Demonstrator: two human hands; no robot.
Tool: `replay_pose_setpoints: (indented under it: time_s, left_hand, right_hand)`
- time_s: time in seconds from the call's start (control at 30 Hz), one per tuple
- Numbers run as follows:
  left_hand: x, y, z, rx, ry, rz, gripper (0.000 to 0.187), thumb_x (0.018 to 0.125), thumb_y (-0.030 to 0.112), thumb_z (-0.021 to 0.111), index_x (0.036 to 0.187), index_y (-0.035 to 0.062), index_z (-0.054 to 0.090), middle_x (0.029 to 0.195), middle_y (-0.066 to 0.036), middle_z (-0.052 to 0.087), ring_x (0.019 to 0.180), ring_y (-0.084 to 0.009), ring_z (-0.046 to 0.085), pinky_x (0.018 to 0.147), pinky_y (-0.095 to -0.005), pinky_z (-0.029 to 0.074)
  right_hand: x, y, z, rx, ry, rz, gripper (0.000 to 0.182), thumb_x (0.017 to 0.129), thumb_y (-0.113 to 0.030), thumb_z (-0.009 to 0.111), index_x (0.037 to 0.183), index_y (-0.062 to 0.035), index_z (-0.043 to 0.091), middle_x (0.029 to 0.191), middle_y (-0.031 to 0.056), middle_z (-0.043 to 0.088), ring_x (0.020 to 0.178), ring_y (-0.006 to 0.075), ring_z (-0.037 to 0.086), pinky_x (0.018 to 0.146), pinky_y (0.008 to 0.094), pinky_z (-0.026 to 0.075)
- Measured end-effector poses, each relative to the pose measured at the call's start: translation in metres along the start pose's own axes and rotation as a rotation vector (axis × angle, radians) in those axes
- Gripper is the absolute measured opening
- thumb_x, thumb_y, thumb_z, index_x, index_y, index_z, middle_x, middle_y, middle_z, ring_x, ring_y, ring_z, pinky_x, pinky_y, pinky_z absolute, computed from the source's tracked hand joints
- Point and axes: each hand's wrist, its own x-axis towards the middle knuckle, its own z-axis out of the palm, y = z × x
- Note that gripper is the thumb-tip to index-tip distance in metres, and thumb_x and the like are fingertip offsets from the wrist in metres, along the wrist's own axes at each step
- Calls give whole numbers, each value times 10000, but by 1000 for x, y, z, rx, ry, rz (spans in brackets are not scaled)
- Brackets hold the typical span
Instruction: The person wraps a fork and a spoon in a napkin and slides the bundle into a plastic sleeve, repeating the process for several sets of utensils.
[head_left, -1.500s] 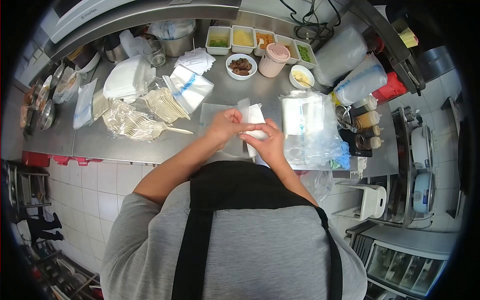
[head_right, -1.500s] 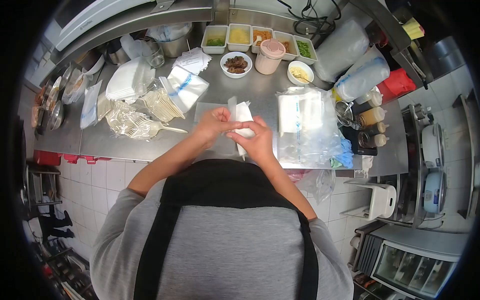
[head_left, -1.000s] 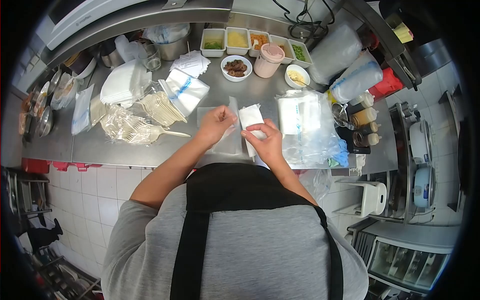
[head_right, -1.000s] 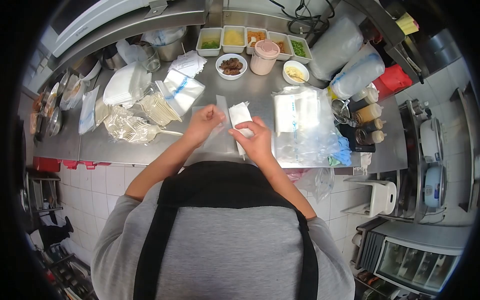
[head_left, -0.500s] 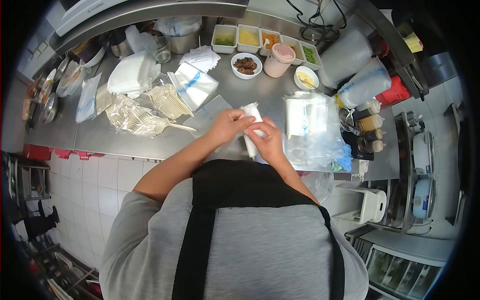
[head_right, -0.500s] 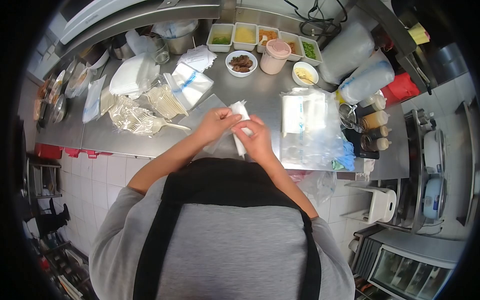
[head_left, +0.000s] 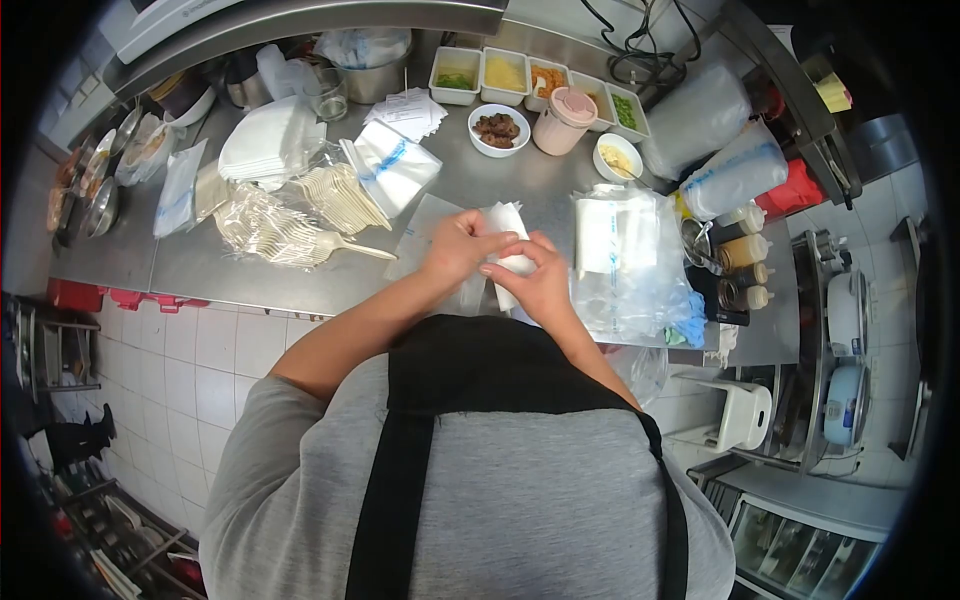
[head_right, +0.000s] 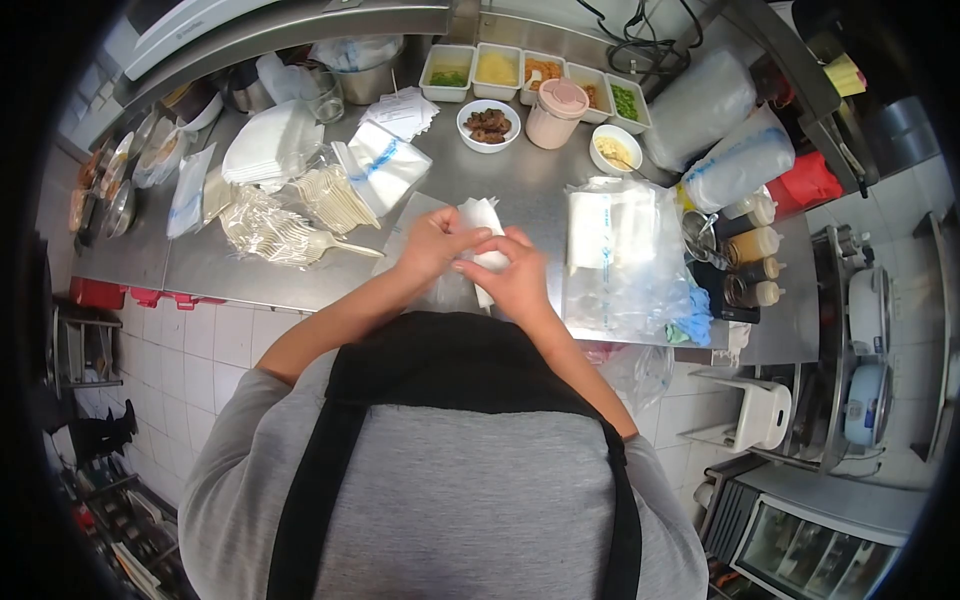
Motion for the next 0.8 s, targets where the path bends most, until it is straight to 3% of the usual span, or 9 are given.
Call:
replay_pose_setpoints:
  time_s: [0.13, 0.33, 0.43, 0.53, 0.63, 0.73, 0.8]
  left_hand:
    - [8, -1, -4, -179, -114, -50, 167, 818, 111, 735, 841, 62, 578, 755, -14, 642, 683, -76, 583, 599, -216, 430]
    - [4, 4, -28, -142, -46, -107, 275, 800, 52, 727, 1007, 62, 546, 754, -20, 643, 687, -94, 593, 642, -225, 459]
    - [8, 3, -37, -188, -19, 16, 277, 790, 24, 727, 985, 72, 536, 738, -8, 634, 685, -88, 584, 629, -223, 451]
    - [3, 3, -27, -161, 0, 99, 246, 797, 12, 719, 945, 79, 535, 725, -1, 627, 674, -84, 581, 618, -224, 448]
    - [4, -7, -8, -235, -92, -18, 226, 806, 17, 715, 920, 86, 533, 714, 1, 618, 668, -77, 581, 610, -215, 449]
    - [5, -8, 0, -359, 0, -55, 201, 817, 30, 712, 897, 94, 539, 688, 11, 600, 652, -66, 570, 592, -208, 440]
    - [6, 1, -10, -229, 84, 9, 174, 839, 54, 699, 885, 91, 535, 713, 8, 607, 656, -60, 568, 592, -215, 443]
  right_hand:
    - [-1, 16, 2, 21, 127, 35, 149, 757, -162, 777, 809, -45, 701, 805, 122, 624, 836, 241, 573, 790, 327, 448]
    - [1, 23, -4, 6, 147, 53, 106, 781, -129, 744, 811, -38, 698, 812, 132, 626, 855, 241, 594, 798, 330, 452]
    - [2, 31, -10, 3, 197, 75, 108, 765, -120, 753, 800, -36, 695, 827, 130, 621, 832, 242, 592, 783, 318, 455]
    - [2, 24, -11, 37, 117, 27, 171, 725, -143, 780, 812, -30, 685, 847, 150, 610, 813, 298, 602, 738, 331, 466]
    - [-1, 5, 1, -24, 89, 4, 195, 707, -146, 801, 809, -27, 686, 836, 142, 609, 791, 268, 602, 716, 326, 468]
    - [-1, 9, -1, 2, 164, -30, 174, 743, -136, 776, 814, -9, 681, 835, 133, 612, 763, 243, 599, 686, 322, 465]
    - [1, 19, -7, 70, 220, 11, 161, 761, -129, 759, 811, 0, 676, 840, 131, 613, 747, 242, 596, 674, 319, 462]
